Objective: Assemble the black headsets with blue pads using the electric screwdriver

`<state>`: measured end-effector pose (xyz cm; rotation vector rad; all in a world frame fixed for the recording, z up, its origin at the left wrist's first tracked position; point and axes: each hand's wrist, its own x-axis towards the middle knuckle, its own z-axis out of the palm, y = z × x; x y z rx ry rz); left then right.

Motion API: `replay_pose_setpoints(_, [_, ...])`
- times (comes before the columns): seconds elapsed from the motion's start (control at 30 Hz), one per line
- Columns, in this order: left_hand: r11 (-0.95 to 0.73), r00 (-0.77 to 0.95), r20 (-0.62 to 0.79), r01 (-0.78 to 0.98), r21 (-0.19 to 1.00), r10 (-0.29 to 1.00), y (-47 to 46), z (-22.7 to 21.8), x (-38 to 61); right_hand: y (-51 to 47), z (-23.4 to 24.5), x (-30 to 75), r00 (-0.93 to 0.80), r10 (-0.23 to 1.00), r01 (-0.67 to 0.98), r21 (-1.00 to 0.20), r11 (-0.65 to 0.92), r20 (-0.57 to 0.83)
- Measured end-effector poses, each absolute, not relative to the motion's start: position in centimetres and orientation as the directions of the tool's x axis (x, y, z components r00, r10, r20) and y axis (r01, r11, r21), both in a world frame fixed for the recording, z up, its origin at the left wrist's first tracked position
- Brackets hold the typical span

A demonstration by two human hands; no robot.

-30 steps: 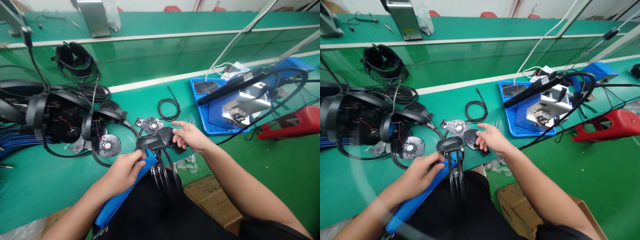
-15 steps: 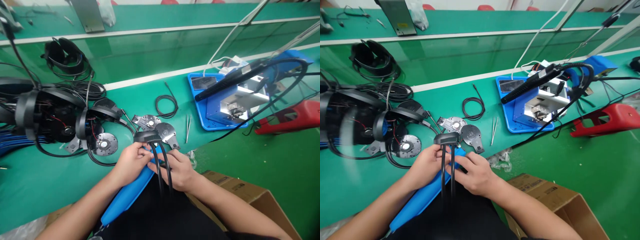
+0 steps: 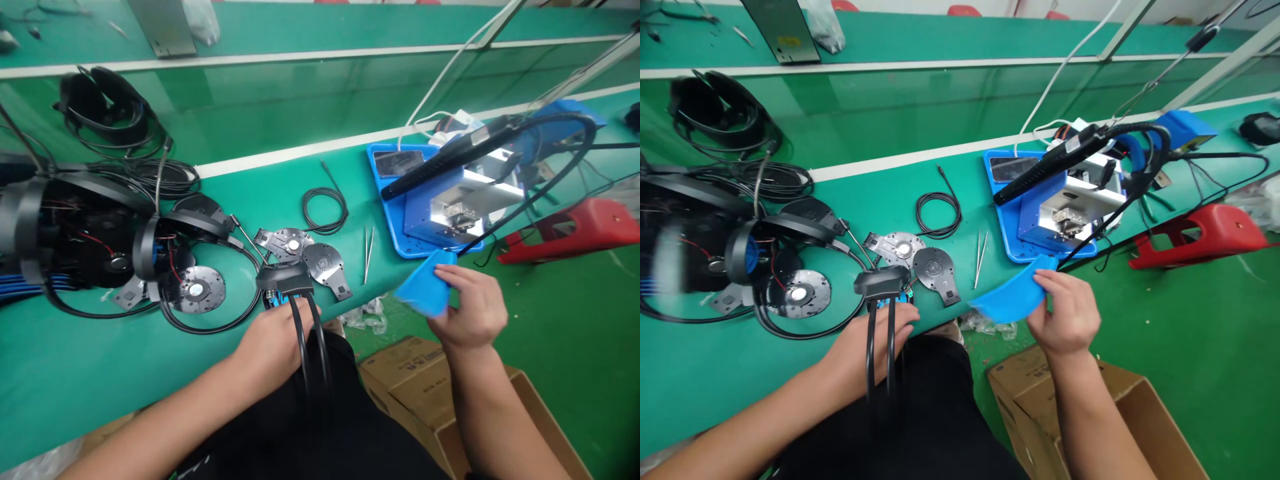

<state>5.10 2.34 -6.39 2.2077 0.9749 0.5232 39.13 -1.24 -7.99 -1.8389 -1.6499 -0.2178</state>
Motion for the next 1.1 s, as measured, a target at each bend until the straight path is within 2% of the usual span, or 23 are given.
replay_pose_setpoints(0.07, [-0.692,0.730,0.216,0.446,0.568,0.648,2.7,-7.1,7.0,-1.0,-7.8,39.3,0.438,0.768,0.796,-0.598,-0.091,0.467])
replay_pose_setpoints(0.13, [-0.798,0.791,0.257,0.421,0.430,0.556,3.5,-7.9,9.1,-0.7,-7.7,38.3,0.604,0.732,0.505,-0.862,-0.046,0.315])
replay_pose_setpoints(0.17, [-0.819,0.801,0.245,0.450,0.357,0.547,4.0,-8.2,10.1,-0.5,-7.6,37.4,0.623,0.749,0.334,-0.943,0.003,0.223])
replay_pose_setpoints(0.23, [-0.824,0.803,0.202,0.518,0.231,0.561,5.0,-8.7,11.6,-0.2,-7.4,35.6,0.573,0.813,0.065,-0.995,0.074,0.098])
replay_pose_setpoints(0.33, [-0.814,0.792,0.187,0.559,0.157,0.581,5.9,-9.0,12.3,0.1,-7.4,33.3,0.515,0.857,-0.099,-0.992,0.075,0.013])
replay_pose_setpoints(0.5, [-0.841,0.796,0.271,0.517,0.159,0.540,6.0,-9.3,12.0,0.9,-7.7,31.9,0.507,0.862,-0.146,-0.986,0.084,-0.001])
replay_pose_setpoints(0.63, [-0.836,0.792,0.267,0.520,0.175,0.549,6.6,-9.8,12.4,1.5,-7.7,31.8,0.508,0.861,-0.129,-0.987,0.091,0.013])
replay_pose_setpoints(0.77, [-0.880,0.791,0.386,0.432,0.196,0.474,6.6,-9.2,12.1,1.5,-6.8,31.7,0.507,0.862,-0.144,-0.985,0.092,0.006])
replay_pose_setpoints(0.87, [-0.915,0.797,0.466,0.262,0.305,0.384,5.7,-7.9,11.1,1.1,-5.6,31.5,0.481,0.876,-0.186,-0.979,0.084,-0.017])
replay_pose_setpoints(1.0, [-0.828,0.792,0.400,0.224,0.514,0.462,4.9,-7.0,10.0,0.3,-4.4,30.6,0.356,0.931,-0.247,-0.969,0.013,-0.078])
replay_pose_setpoints(1.1, [-0.758,0.801,0.320,0.235,0.609,0.505,5.2,-6.9,10.0,-0.1,-4.2,30.0,0.292,0.948,-0.274,-0.961,-0.043,-0.126])
